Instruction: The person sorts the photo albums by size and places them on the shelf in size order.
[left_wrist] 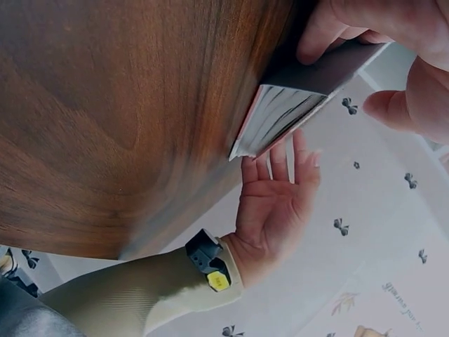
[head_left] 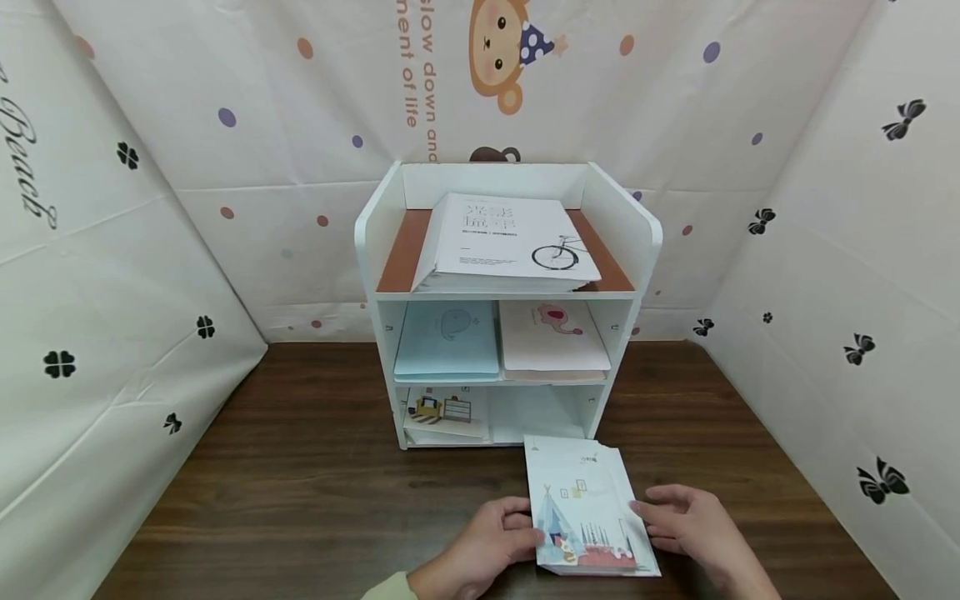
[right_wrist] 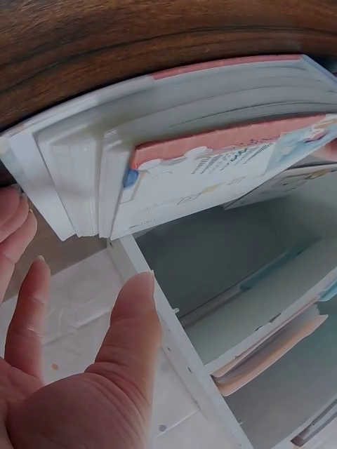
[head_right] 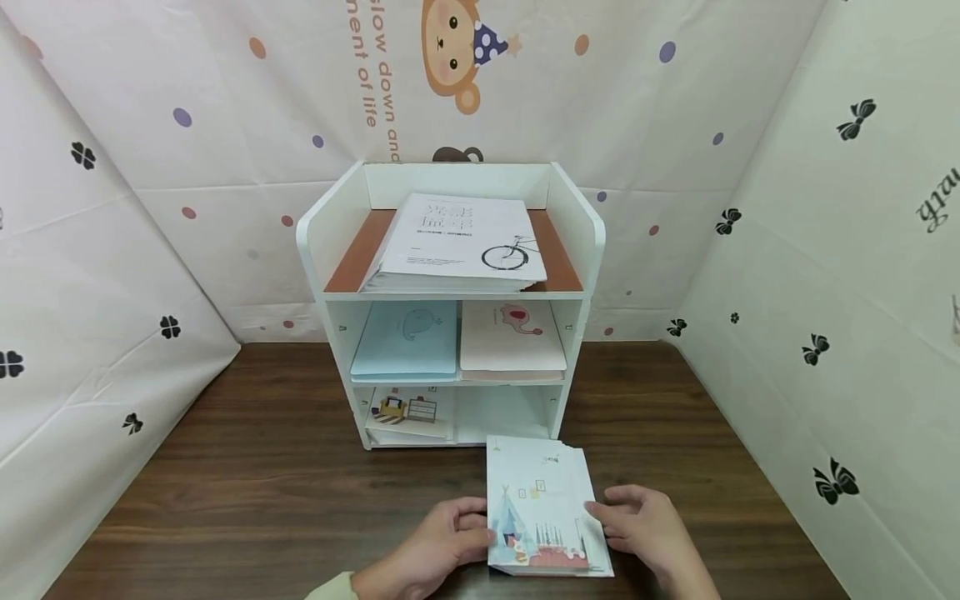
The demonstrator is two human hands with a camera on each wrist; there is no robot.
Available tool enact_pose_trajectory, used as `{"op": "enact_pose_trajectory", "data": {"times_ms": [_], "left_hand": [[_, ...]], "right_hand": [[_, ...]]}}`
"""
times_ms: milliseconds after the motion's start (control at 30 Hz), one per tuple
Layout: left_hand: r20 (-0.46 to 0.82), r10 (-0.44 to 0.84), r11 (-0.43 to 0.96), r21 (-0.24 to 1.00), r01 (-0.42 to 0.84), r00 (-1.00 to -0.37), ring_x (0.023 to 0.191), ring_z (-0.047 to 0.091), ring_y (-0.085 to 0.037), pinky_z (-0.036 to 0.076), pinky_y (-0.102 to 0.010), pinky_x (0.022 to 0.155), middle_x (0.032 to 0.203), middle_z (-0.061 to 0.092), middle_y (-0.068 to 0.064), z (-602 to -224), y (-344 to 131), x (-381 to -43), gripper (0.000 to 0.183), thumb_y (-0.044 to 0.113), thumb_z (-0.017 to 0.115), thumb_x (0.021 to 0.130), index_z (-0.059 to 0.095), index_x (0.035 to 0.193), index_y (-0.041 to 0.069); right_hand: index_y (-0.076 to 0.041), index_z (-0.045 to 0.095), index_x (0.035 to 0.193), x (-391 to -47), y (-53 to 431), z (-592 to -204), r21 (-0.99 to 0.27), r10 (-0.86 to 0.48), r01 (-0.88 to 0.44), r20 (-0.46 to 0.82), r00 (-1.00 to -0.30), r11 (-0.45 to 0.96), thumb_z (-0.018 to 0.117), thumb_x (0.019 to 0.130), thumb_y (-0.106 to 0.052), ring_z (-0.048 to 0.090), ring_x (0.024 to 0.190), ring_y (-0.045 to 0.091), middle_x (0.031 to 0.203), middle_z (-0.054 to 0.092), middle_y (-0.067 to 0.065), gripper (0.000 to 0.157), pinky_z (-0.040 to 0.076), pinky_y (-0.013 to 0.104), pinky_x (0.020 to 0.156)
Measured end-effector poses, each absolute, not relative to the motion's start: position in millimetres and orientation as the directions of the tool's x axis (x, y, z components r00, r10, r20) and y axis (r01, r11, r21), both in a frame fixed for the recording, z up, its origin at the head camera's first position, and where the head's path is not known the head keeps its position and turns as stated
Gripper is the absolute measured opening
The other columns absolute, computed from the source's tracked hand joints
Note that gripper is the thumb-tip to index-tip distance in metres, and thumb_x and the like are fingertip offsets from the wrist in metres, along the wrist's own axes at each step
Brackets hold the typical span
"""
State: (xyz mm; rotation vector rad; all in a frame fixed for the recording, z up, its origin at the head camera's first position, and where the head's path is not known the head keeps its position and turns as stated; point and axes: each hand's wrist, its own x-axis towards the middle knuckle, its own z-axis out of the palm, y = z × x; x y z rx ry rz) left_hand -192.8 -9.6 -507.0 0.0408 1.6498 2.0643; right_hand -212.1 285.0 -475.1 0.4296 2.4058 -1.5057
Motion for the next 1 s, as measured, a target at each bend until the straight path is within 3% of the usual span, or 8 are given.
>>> {"op": "enact_pose_trajectory", "data": {"times_ms": [467, 767, 1000], "left_hand": [[-0.266, 0.374, -0.179, 0.919, -0.351, -0.889, 0.096, 0.073, -0.025, 0.064, -0.038, 0.082, 0.101, 0.073, -0.015, -512, -6, -193, 0.052, -0.009, 0.064, 0.091, 0.05, 0.141, -0.009], [-0.248, 0.401, -0.213, 0.911, -0.353, -0.882, 0.099, 0.073, -0.028, 0.064, -0.042, 0.083, 0.11, 0.069, -0.02, -512, -11, -190, 0.069, -0.004, 0.065, 0.095, 0.032, 0.155, -0.008], [-0.227, 0.387, -0.292, 0.889, -0.353, -0.893, 0.095, 0.073, -0.026, 0.064, -0.044, 0.084, 0.112, 0.065, -0.022, -509, -13, -183, 0.076, -0.002, 0.069, 0.094, 0.03, 0.159, 0.001]], "right_hand": [[0.01, 0.058, 0.132, -213, 278, -482, -0.819, 0.121, 0.413, -0.4, -0.909, 0.398, 0.083, 0.087, -0.036, 0.069, 0.081, 0.019, 0.104, 0.072, 0.012, 0.069, 0.063, 0.037, 0.072], [0.011, 0.058, 0.133, -209, 272, -485, -0.81, 0.085, 0.369, -0.373, -0.924, 0.457, 0.082, 0.087, -0.034, 0.071, 0.087, 0.021, 0.1, 0.076, 0.01, 0.069, 0.063, 0.04, 0.076], [0.011, 0.061, 0.131, -207, 267, -483, -0.805, 0.101, 0.385, -0.383, -0.918, 0.45, 0.085, 0.084, -0.033, 0.068, 0.087, 0.018, 0.103, 0.073, 0.01, 0.068, 0.063, 0.037, 0.078]]}}
